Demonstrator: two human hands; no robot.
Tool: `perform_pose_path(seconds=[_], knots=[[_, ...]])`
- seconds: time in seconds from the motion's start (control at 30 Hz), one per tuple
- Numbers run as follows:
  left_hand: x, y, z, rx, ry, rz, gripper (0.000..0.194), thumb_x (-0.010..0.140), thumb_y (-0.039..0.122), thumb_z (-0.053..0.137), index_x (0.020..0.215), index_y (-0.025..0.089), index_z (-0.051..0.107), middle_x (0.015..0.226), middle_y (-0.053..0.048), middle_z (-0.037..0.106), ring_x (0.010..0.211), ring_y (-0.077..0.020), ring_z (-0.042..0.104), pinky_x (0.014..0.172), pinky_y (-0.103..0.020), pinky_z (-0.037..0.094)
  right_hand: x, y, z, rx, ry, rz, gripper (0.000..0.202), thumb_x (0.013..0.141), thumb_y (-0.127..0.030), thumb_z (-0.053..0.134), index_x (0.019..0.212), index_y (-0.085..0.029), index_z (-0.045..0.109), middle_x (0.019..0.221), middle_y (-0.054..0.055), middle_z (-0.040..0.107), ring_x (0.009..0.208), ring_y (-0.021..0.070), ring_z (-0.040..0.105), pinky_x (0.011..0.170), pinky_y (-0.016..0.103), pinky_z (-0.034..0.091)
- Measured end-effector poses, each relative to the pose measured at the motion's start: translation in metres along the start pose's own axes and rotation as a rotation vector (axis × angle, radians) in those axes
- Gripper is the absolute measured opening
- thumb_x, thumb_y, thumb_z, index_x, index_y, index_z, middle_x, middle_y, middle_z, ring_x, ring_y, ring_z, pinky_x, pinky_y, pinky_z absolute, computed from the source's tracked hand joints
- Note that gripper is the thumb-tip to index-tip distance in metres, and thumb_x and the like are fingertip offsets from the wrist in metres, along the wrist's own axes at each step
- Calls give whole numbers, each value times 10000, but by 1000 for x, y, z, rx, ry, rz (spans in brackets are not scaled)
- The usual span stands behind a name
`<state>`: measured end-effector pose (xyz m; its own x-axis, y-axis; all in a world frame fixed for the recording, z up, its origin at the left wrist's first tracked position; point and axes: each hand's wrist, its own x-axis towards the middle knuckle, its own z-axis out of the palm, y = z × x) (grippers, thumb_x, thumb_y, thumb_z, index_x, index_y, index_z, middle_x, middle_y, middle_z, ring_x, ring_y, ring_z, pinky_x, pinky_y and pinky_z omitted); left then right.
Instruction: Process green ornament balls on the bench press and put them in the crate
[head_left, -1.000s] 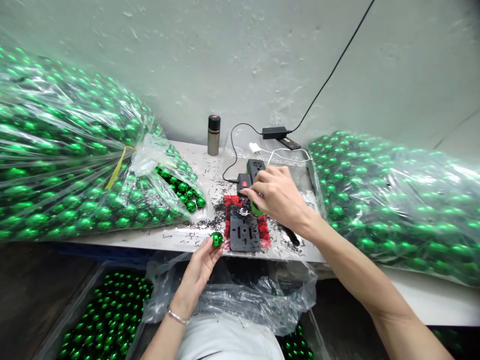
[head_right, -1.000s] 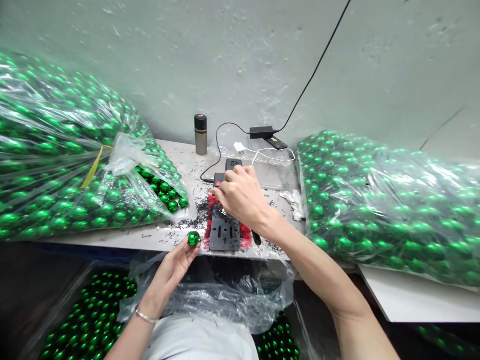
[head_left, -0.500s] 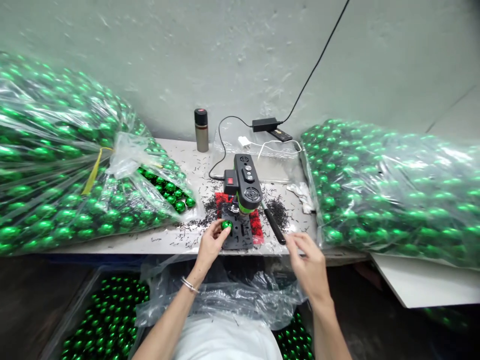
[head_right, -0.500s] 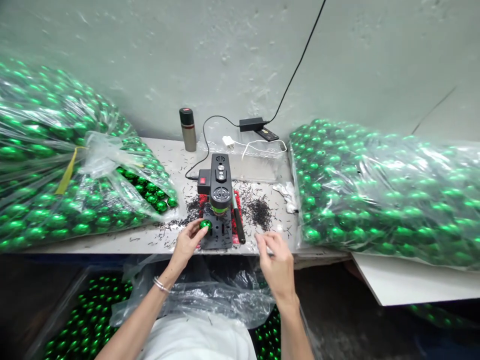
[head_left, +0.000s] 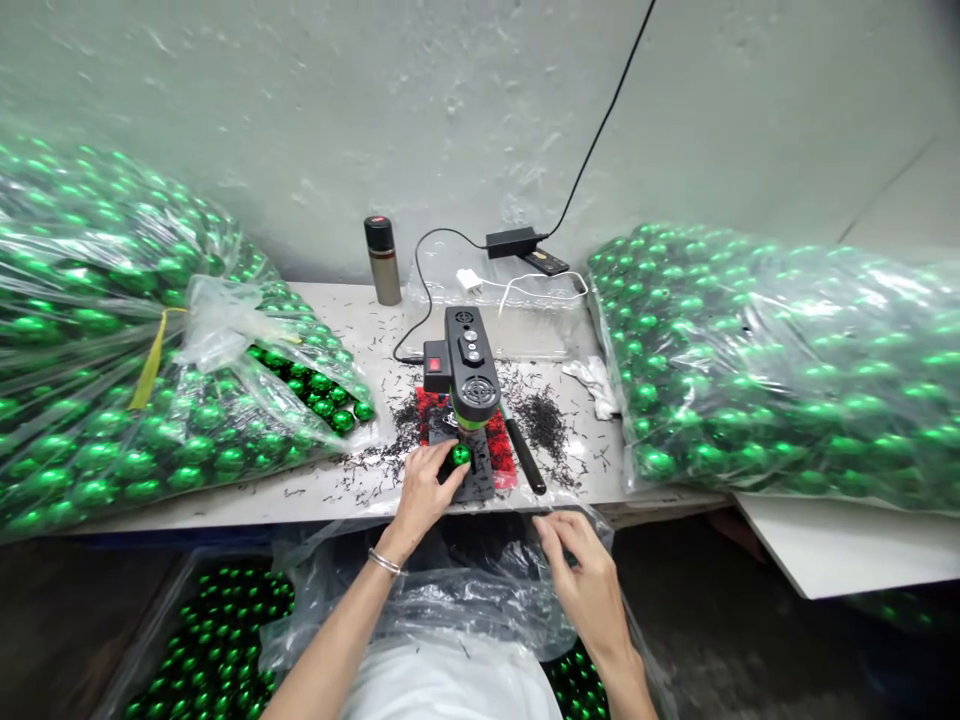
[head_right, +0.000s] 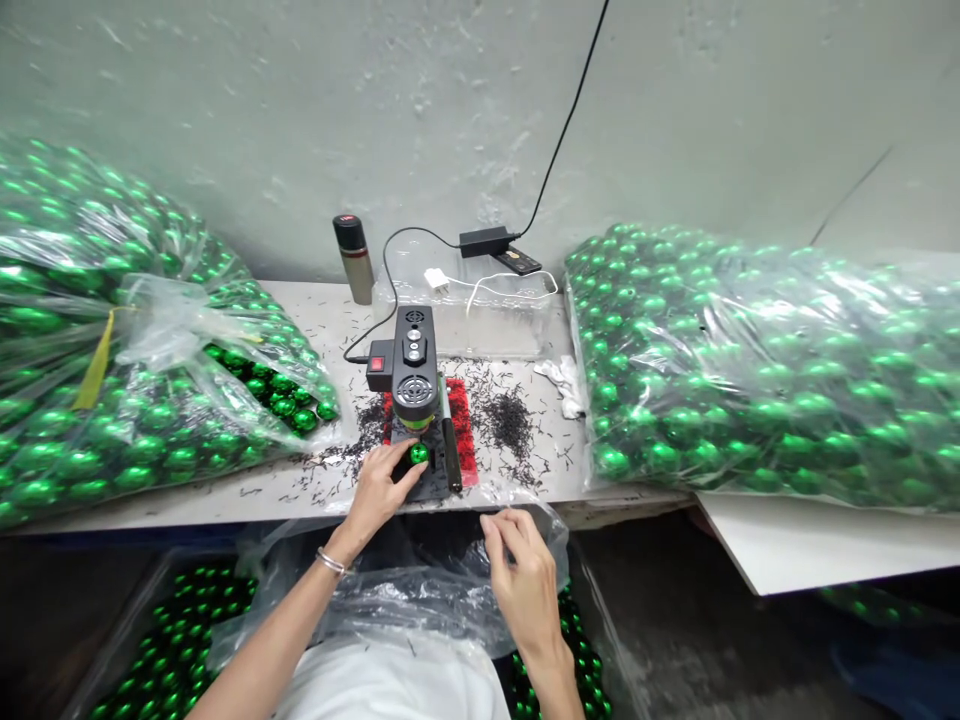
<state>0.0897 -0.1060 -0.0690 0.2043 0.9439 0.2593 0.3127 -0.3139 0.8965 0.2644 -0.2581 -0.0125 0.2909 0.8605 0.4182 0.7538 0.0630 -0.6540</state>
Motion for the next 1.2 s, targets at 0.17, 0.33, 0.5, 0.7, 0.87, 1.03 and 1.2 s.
perform_pose_path(seconds=[0.17,0.33,0.5,0.7,0.87,1.03,1.2], knots=[[3,-13,9,99,11,135,273,844,342,688,1088,223,709,1100,-109,727,1046,-288,636,1028,-470,394,34,-25,-6,33,220,-265,496,886,-206,622,1366,-245,504,1205,123,607,785,138,655,739,309,604],[3,-21,10,214,2,239,280,888,338,651,1131,200,674,1117,-107,722,1040,-268,648,996,-479,439,79,-49,4,183,155,-493,407,860,-197,653,1257,-197,563,1153,120,645,1018,213,641,793,337,585],[2,-21,10,257,9,256,282,892,326,653,1143,198,665,1117,-96,723,1032,-259,642,983,-463,458,89,-47,35,266,183,-552,207,920,-113,458,744,-199,524,729,23,578,696,139,575,611,271,480],[1,-20,11,252,21,270,276,898,330,645,1139,196,662,1085,-102,722,1014,-253,645,962,-451,474,72,-18,72,215,296,-637,284,973,-187,336,709,-211,436,703,11,498,618,126,483,578,282,426],[0,-21,11,262,9,270,279,894,328,651,1137,190,654,1083,-105,719,1011,-256,641,979,-462,464,67,-8,84,217,330,-624,287,996,-223,310,735,-217,430,715,4,491,621,123,496,630,309,465],[-1,-21,13,263,26,256,277,895,317,645,1139,185,654,1090,-107,716,1015,-259,637,976,-468,473,66,-2,91,246,361,-619,293,1005,-237,287,742,-220,416,734,-3,489,649,120,540,658,317,493],[-1,-21,13,257,31,255,264,897,328,640,1128,200,657,1083,-99,717,1014,-259,643,983,-475,471,66,2,95,232,353,-653,290,1001,-240,309,740,-219,434,740,-1,506,681,128,586,679,328,504]])
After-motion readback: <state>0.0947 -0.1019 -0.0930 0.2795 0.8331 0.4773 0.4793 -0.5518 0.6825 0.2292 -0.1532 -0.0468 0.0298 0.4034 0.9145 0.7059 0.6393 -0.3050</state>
